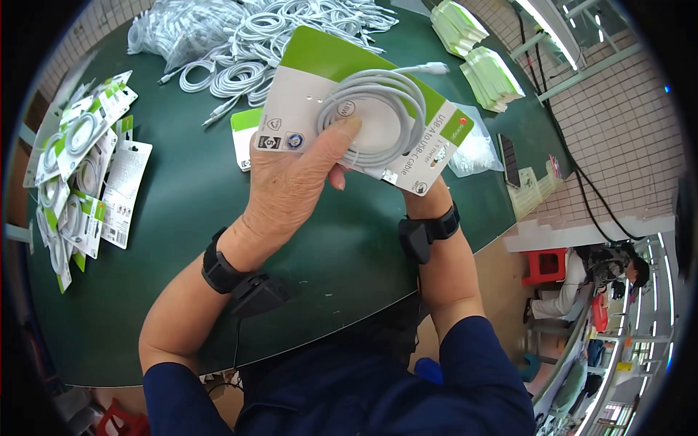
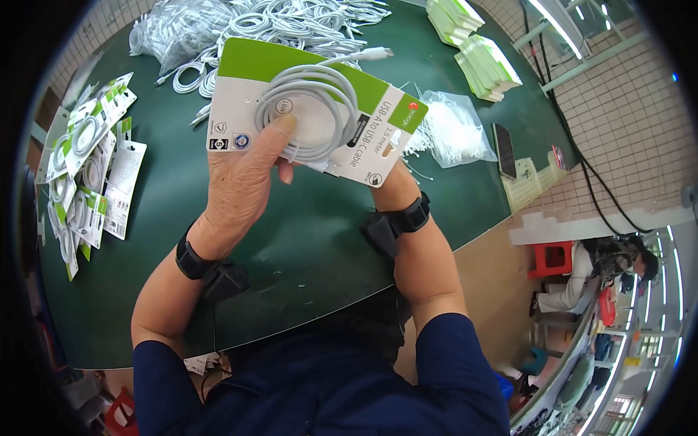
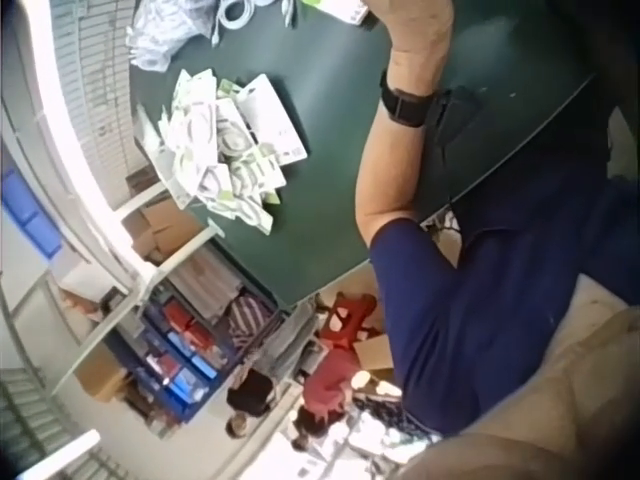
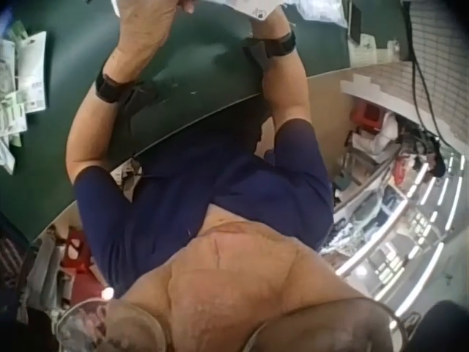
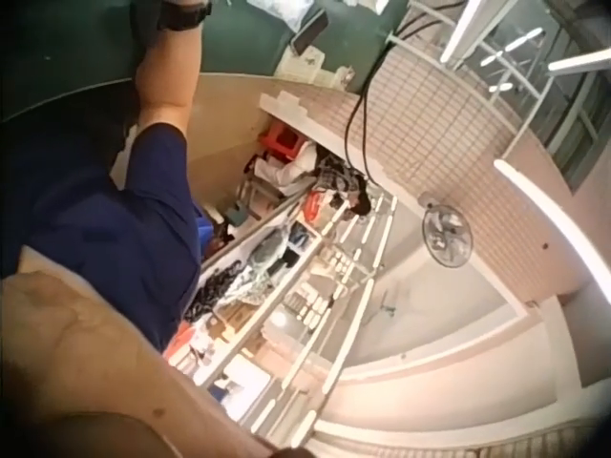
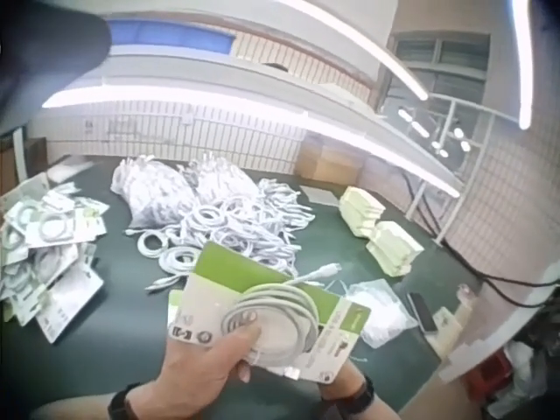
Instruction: The person picks up a cable and a cardboard backing, then threads a plastic tie through the backing and around the cable. They pull the tie tight to secure the cable to the backing and set the assembled unit onto a pile of others.
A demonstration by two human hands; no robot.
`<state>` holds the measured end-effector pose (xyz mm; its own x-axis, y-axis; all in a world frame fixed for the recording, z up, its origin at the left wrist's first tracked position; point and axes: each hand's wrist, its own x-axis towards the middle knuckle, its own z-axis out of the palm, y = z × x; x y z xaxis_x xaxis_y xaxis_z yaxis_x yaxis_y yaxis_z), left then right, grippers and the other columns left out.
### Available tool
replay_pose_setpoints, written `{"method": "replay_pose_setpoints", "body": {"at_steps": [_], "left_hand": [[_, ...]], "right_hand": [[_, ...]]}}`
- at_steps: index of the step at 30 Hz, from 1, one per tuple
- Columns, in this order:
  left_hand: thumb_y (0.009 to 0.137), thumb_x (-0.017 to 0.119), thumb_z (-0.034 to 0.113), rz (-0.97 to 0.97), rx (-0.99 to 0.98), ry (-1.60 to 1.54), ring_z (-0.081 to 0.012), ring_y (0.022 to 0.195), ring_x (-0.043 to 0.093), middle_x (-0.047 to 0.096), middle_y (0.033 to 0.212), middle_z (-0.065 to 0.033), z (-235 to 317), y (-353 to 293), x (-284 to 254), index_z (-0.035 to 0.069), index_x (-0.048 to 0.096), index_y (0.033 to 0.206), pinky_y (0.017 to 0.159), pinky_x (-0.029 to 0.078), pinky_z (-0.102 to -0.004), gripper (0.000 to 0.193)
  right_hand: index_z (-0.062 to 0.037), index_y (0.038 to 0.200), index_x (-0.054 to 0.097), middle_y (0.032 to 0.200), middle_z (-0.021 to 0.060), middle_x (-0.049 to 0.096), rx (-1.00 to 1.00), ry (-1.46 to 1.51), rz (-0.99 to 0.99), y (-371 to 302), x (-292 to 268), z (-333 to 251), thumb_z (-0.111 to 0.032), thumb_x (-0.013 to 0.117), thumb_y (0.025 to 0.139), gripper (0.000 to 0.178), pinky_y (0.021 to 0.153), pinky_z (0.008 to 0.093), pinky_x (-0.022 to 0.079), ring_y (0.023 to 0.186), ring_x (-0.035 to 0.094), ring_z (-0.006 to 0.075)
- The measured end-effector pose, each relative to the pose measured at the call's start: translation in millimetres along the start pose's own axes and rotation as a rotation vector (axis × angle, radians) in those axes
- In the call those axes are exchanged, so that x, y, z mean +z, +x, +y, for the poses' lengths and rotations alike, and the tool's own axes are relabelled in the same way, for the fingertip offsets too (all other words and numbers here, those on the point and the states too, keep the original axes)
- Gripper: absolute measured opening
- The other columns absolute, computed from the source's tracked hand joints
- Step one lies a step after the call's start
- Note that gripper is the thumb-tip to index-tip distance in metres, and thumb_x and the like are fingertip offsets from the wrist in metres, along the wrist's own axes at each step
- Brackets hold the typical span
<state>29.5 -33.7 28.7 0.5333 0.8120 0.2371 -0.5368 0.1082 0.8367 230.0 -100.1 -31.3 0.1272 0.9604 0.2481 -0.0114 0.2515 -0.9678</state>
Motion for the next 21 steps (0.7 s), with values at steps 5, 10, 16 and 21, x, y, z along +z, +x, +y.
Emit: {"method": "replay_pose_setpoints", "body": {"at_steps": [5,10,16,21], "left_hand": [[0.090,0.074,0.013,-0.002,-0.036,-0.004,-0.0069,0.060,0.059,0.067,0.087,-0.0043,-4,-1,-3,0.000,0.064,0.112,0.046,0.044,-0.0197,0.027],[0.090,0.074,0.011,0.025,-0.098,-0.019,-0.0070,0.060,0.060,0.068,0.090,-0.0043,-5,-1,2,0.000,0.062,0.114,0.046,0.045,-0.0196,0.029],[0.091,0.072,0.009,0.050,-0.173,-0.065,-0.0081,0.062,0.062,0.069,0.094,-0.0046,-2,1,0,0.002,0.060,0.117,0.046,0.044,-0.0194,0.029],[0.091,0.072,0.009,0.052,-0.197,-0.072,-0.0086,0.062,0.062,0.069,0.094,-0.0046,-4,3,-7,0.002,0.060,0.117,0.046,0.043,-0.0187,0.030]], "right_hand": [[-0.0056,0.141,0.050,0.135,0.0085,0.059,-0.224,-0.131,0.034,7,10,10,-0.021,0.081,0.086,0.065,0.101,0.0345,0.051,0.120,0.060,0.0203],[-0.0103,0.142,0.051,0.133,0.0074,0.060,-0.255,-0.345,0.070,5,19,10,-0.026,0.082,0.086,0.066,0.100,0.0353,0.050,0.118,0.061,0.0223],[-0.0150,0.137,0.056,0.128,0.0062,0.064,-0.252,-0.492,0.107,9,30,4,-0.028,0.081,0.087,0.057,0.095,0.0344,0.052,0.113,0.064,0.0237],[-0.0163,0.132,0.060,0.124,0.0060,0.066,-0.349,-0.789,0.092,13,36,1,-0.028,0.080,0.087,0.051,0.092,0.0345,0.054,0.110,0.065,0.0235]]}}
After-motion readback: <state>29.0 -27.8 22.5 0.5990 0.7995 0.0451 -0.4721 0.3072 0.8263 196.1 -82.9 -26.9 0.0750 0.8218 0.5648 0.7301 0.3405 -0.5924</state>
